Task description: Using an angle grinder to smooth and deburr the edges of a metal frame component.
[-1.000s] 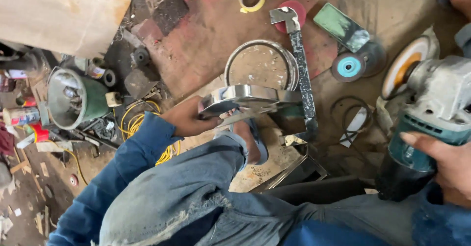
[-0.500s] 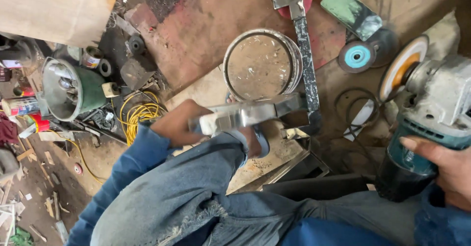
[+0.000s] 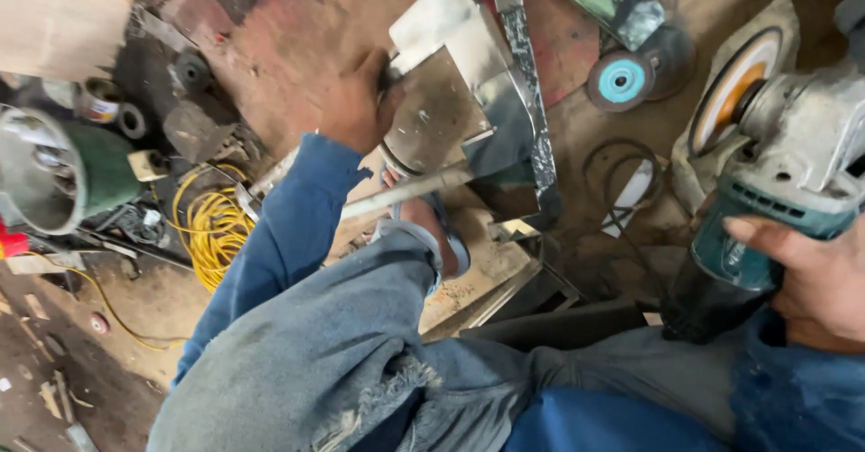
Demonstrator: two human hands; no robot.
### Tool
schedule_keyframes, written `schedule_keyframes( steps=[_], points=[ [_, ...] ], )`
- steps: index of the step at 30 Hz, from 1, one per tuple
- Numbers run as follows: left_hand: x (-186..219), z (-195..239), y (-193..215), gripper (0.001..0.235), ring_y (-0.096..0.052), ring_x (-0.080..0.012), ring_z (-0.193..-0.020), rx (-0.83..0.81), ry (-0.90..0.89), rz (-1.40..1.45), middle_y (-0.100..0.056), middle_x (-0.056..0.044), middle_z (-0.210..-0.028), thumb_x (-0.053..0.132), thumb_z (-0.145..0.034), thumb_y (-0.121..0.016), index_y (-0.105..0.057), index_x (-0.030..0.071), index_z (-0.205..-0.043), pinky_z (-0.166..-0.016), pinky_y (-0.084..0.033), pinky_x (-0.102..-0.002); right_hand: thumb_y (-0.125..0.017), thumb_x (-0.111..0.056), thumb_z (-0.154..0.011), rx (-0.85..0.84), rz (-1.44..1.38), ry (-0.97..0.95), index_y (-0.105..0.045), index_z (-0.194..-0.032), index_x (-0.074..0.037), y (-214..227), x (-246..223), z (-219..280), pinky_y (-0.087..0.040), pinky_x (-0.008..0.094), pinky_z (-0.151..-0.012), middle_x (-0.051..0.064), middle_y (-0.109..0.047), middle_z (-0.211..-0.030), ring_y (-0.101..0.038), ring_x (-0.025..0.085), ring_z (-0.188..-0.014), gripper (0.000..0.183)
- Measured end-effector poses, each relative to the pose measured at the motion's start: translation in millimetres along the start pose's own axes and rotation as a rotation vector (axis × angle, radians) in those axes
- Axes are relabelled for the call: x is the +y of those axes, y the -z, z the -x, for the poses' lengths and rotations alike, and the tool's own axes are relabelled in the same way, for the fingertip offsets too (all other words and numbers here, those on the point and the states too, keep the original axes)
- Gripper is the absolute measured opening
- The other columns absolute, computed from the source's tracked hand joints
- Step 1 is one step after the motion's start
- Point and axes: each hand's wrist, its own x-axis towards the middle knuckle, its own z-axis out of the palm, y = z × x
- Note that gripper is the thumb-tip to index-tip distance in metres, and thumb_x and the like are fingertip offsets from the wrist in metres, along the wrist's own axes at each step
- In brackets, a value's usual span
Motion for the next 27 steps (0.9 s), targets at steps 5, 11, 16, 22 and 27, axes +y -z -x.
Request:
schedule_keyframes(
  steps=[5, 11, 16, 22, 27],
  points=[
    [6.2, 0.0, -31.9, 0.044, -0.039, -0.0317, -0.098, 0.358, -0.128, -0.112, -0.045, -0.015, -0.112, 0.048, -0.105, -0.064, -0.062, 0.004, -0.107, -0.079, -0.045, -0.053, -0.061, -0.004, -0.089, -0.024, -0.003, 0.163, -0.047, -0.151, -0.006, -11.7, -24.0, 0.8, -0.055, 0.044, -0.111, 0.014, -0.058, -0.144, -0.061, 0.03, -0.132, 0.064],
    [17.1, 1.6, -30.5, 0.06, -0.041, -0.0322, -0.099, 0.428, -0.057, -0.019, -0.039, -0.017, -0.115, 0.066, -0.104, -0.041, -0.061, 0.009, -0.107, -0.083, -0.042, -0.054, -0.072, -0.012, -0.074, 0.094, -0.164, 0.132, -0.055, -0.145, -0.017, -18.7, -2.9, -18.5, -0.058, 0.026, -0.105, -0.004, -0.066, -0.134, -0.065, 0.008, -0.117, 0.074],
    [5.8, 2.9, -30.9, 0.064, -0.044, -0.0353, -0.109, 0.398, -0.06, 0.003, -0.042, -0.019, -0.125, 0.064, -0.099, -0.066, -0.058, 0.004, -0.12, -0.091, -0.042, -0.055, -0.077, -0.014, -0.077, 0.12, -0.093, -0.095, -0.066, -0.125, -0.015, -23.8, -9.4, -59.6, -0.062, 0.027, -0.084, 0.0, -0.073, -0.115, -0.07, 0.012, -0.095, 0.049],
    [16.5, 50.5, -20.1, 0.065, -0.046, -0.0478, -0.123, 0.365, 0.046, 0.09, -0.041, -0.027, -0.138, 0.061, -0.103, -0.052, -0.052, 0.004, -0.135, -0.103, -0.036, -0.064, -0.091, -0.037, -0.077, 0.103, 0.631, -0.008, -0.077, -0.112, -0.003, -11.6, 16.0, -127.8, -0.057, 0.04, -0.071, 0.013, -0.075, -0.105, -0.07, 0.023, -0.09, 0.05],
    [-5.5, 59.9, -42.6, 0.035, -0.053, -0.0397, -0.104, 0.386, -0.072, -0.033, -0.054, -0.02, -0.119, 0.037, -0.108, -0.055, -0.063, 0.003, -0.112, -0.074, -0.051, -0.055, -0.094, -0.044, -0.077, 0.141, 0.676, -0.103, -0.069, -0.093, -0.002, -14.1, 23.8, -134.0, -0.047, 0.05, -0.06, 0.012, -0.067, -0.093, -0.062, 0.028, -0.082, 0.051]
  ],
)
